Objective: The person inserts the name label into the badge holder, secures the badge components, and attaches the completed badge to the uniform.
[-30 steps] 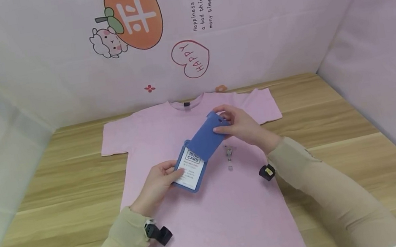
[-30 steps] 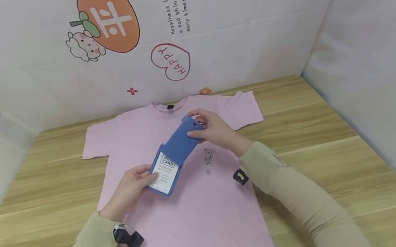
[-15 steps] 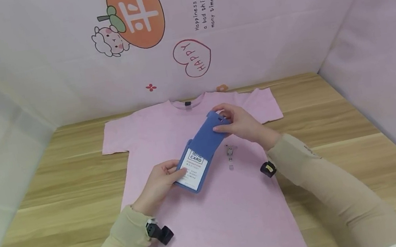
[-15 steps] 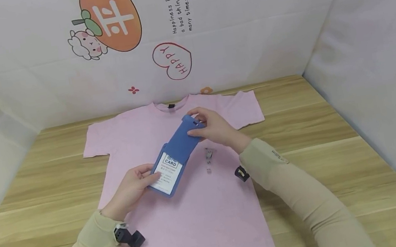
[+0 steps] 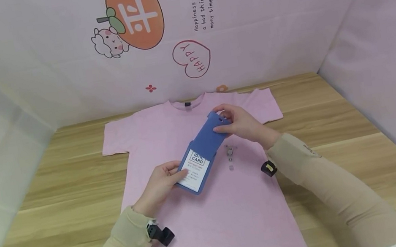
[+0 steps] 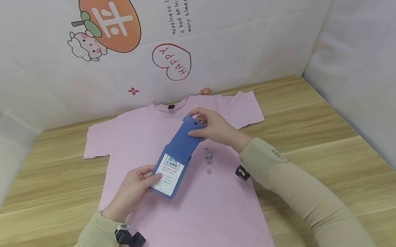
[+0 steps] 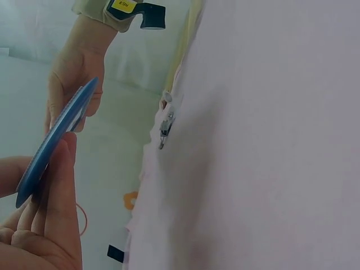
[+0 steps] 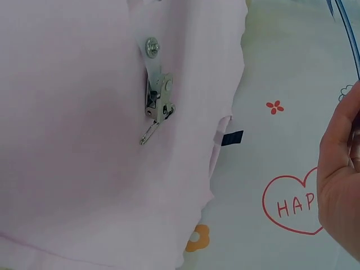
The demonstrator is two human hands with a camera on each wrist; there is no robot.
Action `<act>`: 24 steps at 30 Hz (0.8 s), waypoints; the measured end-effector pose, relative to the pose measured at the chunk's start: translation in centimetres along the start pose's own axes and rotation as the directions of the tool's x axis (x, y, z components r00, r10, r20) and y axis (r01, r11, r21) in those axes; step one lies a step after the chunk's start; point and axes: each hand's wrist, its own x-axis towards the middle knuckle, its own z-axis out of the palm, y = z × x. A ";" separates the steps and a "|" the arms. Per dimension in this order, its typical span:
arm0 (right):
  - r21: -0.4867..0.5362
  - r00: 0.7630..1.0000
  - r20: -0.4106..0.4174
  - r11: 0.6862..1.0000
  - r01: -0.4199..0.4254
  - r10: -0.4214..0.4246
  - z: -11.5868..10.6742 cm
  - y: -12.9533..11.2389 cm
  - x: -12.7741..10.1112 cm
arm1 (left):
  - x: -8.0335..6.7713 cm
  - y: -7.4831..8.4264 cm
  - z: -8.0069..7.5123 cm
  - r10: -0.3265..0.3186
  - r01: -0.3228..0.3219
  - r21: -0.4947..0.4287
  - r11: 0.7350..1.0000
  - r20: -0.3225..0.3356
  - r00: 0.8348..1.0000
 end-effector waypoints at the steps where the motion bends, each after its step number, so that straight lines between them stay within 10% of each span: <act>1: -0.001 1.000 0.000 1.000 -0.003 0.003 0.0 0.0 0.0 | 0.0 0.0 0.0 -0.001 0.001 0.001 1.000 0.000 1.000; 17: -0.008 1.000 0.025 1.000 -0.006 0.006 -0.3 0.2 0.2 | -0.3 0.0 -0.1 0.063 -0.062 -0.014 0.998 0.042 0.997; 24: -0.024 1.000 0.020 1.000 0.006 -0.006 -0.3 0.3 0.4 | 0.1 0.0 -0.1 -0.007 0.007 0.023 1.000 -0.001 1.000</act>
